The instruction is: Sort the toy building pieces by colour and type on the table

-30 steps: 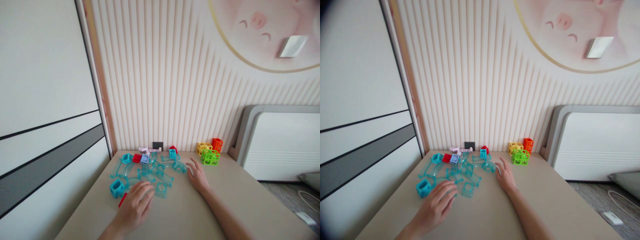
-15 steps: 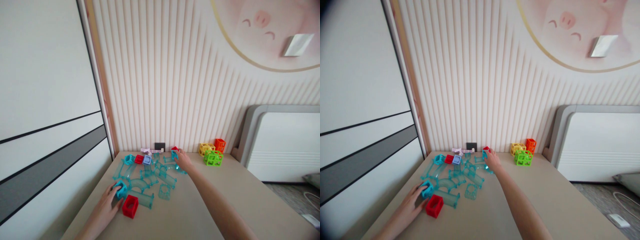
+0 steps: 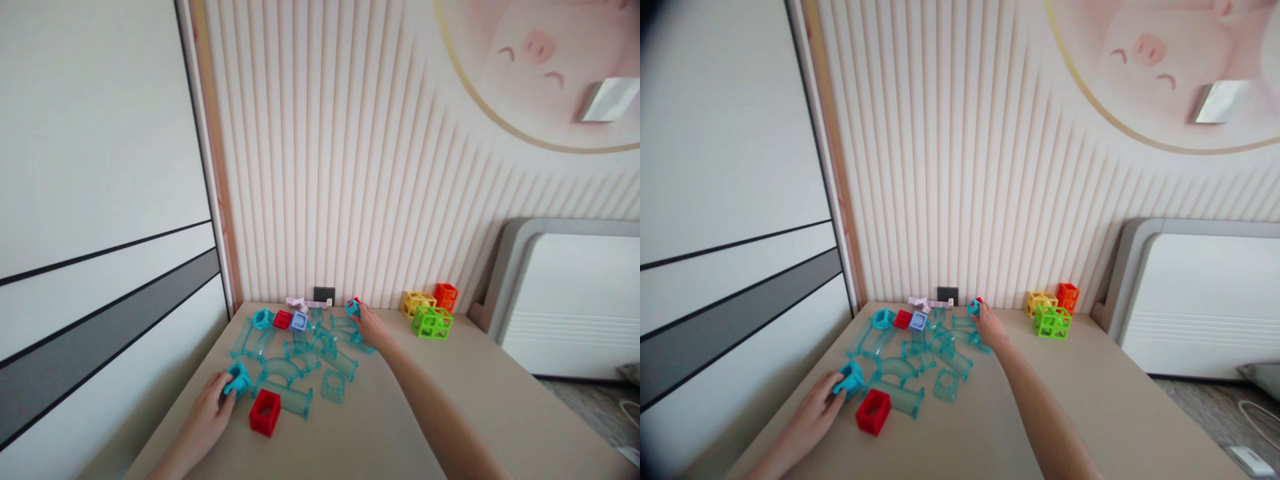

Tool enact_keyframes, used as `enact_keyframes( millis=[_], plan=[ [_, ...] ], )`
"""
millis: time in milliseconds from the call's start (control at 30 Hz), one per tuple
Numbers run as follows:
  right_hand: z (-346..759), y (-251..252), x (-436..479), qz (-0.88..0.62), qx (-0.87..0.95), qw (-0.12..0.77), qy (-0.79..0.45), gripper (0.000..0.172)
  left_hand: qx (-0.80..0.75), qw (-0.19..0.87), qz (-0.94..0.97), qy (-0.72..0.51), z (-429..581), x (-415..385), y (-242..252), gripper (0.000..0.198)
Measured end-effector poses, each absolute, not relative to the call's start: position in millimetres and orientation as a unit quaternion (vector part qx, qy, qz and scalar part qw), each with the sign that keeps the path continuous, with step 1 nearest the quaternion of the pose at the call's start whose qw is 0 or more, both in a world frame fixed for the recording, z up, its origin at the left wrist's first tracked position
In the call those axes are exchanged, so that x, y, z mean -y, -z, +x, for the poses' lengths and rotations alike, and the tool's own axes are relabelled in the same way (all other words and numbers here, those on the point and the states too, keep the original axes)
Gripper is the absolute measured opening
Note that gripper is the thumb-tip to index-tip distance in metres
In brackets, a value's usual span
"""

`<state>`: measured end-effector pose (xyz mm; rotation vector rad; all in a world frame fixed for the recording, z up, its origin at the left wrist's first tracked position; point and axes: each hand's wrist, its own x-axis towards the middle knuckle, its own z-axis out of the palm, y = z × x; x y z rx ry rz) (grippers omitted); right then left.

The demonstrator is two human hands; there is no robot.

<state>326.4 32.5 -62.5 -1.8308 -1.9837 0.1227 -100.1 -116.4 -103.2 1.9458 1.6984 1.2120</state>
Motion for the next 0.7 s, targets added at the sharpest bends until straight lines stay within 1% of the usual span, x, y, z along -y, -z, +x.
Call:
enact_keyframes(
  millis=[100,200,367,467,533,600,700],
  plan=[
    [327.6,61.9,-32.8,-0.659,0.715,0.227,-0.044,0.018,-0.603,0.204,0.632,-0.442,-101.3,116.4,102.2,0.036],
    [330.1,61.4,-34.2,-0.653,0.713,0.251,-0.042,0.017,-0.621,0.243,0.572,-0.478,-101.2,116.4,97.1,0.045],
    [330.9,69.0,-36.7,-0.633,0.702,0.322,-0.048,0.015,-0.604,0.297,0.525,-0.521,-84.3,113.1,63.6,0.053],
    [328.0,77.4,-37.3,-0.613,0.688,0.385,-0.054,0.018,-0.553,0.338,0.517,-0.56,-56.3,107.6,37.7,0.05],
    [325.4,81.7,-37.1,-0.599,0.674,0.428,-0.055,0.019,-0.501,0.389,0.495,-0.595,-29.2,103.7,24.2,0.048],
    [322.8,83.9,-36.2,-0.587,0.657,0.469,-0.056,0.021,-0.432,0.445,0.474,-0.625,3.9,100.4,14.4,0.047],
    [318.3,83.8,-34.0,-0.568,0.636,0.519,-0.062,0.024,-0.315,0.52,0.456,-0.65,57.9,95.9,6.0,0.038]
  ],
)
